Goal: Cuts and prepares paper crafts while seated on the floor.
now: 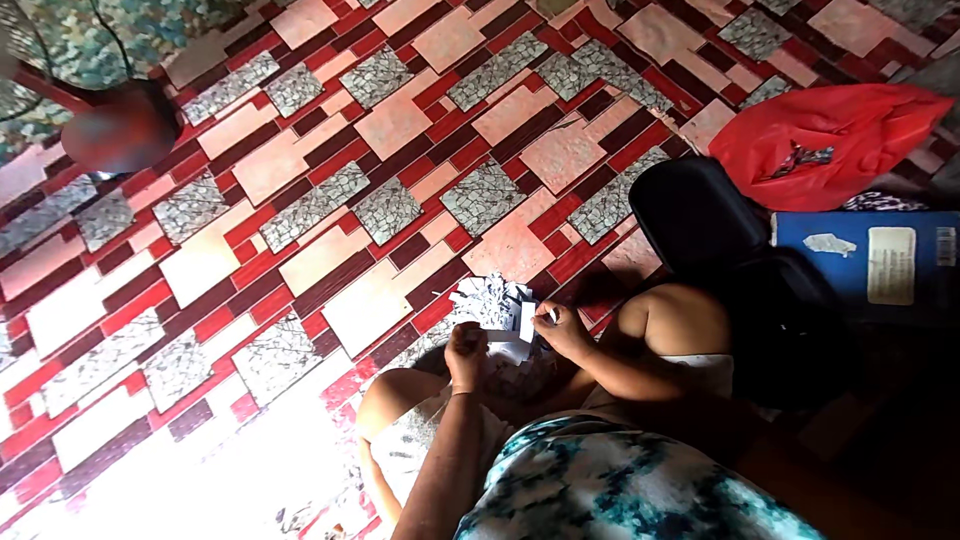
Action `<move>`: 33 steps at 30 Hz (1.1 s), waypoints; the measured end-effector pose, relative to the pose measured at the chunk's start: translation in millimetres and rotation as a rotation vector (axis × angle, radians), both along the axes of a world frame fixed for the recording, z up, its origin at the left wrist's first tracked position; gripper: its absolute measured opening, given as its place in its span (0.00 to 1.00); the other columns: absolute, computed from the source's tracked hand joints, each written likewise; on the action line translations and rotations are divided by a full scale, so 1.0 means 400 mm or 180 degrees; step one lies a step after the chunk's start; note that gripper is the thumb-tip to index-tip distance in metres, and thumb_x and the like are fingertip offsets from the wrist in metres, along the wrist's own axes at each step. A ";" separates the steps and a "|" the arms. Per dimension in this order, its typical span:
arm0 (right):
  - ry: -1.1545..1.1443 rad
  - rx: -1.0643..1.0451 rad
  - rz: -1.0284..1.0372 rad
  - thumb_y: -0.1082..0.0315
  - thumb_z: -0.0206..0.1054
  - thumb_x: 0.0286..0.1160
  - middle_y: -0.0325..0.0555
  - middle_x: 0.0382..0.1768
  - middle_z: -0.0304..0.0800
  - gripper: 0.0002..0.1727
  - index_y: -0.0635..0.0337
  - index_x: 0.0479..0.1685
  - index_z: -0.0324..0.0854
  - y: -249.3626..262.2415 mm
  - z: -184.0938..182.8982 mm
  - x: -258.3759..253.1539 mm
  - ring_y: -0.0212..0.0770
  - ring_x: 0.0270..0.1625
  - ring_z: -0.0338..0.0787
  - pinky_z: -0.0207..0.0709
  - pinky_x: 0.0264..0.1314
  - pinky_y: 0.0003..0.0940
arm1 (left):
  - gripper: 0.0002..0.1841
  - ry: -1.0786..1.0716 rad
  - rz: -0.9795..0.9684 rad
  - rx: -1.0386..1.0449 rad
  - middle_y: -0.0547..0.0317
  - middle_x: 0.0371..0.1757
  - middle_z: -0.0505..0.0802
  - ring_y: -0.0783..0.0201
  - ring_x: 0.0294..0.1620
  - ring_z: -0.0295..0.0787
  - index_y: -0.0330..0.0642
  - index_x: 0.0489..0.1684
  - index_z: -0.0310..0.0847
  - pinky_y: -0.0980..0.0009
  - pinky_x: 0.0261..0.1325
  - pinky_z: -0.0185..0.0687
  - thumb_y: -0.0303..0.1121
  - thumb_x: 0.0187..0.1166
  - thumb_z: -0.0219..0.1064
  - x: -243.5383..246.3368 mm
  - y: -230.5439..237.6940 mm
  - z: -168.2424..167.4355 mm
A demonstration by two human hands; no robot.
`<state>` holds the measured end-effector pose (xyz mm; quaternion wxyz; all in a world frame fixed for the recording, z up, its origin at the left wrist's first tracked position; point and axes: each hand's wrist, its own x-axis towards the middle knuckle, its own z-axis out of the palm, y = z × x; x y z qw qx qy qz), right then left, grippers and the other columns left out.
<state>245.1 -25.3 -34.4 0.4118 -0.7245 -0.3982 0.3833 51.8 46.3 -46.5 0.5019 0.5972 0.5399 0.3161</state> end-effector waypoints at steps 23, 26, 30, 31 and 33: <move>0.0337 0.0362 0.0766 0.68 0.70 0.74 0.50 0.38 0.91 0.11 0.71 0.39 0.88 -0.017 0.001 -0.018 0.31 0.44 0.85 0.76 0.54 0.28 | 0.13 -0.0026 -0.0746 -0.0134 0.47 0.46 0.96 0.70 0.42 0.94 0.25 0.53 0.87 0.74 0.54 0.90 0.22 0.73 0.73 0.054 -0.085 0.021; 0.0389 0.0240 0.0870 0.68 0.71 0.74 0.52 0.40 0.91 0.12 0.71 0.41 0.88 -0.015 0.008 -0.018 0.32 0.46 0.86 0.76 0.56 0.28 | 0.11 -0.0291 -0.0691 -0.0302 0.50 0.41 0.96 0.71 0.39 0.93 0.23 0.50 0.87 0.74 0.50 0.90 0.19 0.72 0.72 0.051 -0.087 0.013; 0.0552 0.0206 0.0870 0.68 0.71 0.74 0.48 0.39 0.91 0.10 0.70 0.40 0.88 -0.011 -0.001 -0.016 0.28 0.44 0.85 0.76 0.54 0.25 | 0.09 -0.0350 -0.0752 -0.0312 0.53 0.38 0.96 0.73 0.37 0.93 0.24 0.48 0.88 0.75 0.48 0.91 0.19 0.73 0.72 0.049 -0.086 0.009; 0.0609 0.0168 0.0850 0.69 0.70 0.75 0.47 0.39 0.90 0.10 0.70 0.40 0.88 -0.010 0.000 -0.016 0.27 0.43 0.84 0.76 0.53 0.24 | 0.09 -0.0347 -0.0778 -0.0309 0.53 0.38 0.96 0.73 0.37 0.93 0.24 0.47 0.88 0.75 0.48 0.91 0.19 0.74 0.72 0.050 -0.086 0.009; 0.0648 0.0087 0.0815 0.70 0.70 0.75 0.46 0.39 0.90 0.09 0.70 0.40 0.88 -0.010 0.003 -0.017 0.26 0.43 0.84 0.76 0.53 0.23 | 0.09 -0.0281 -0.0840 -0.0310 0.53 0.39 0.96 0.73 0.38 0.93 0.25 0.48 0.88 0.75 0.49 0.91 0.20 0.75 0.71 0.050 -0.087 0.011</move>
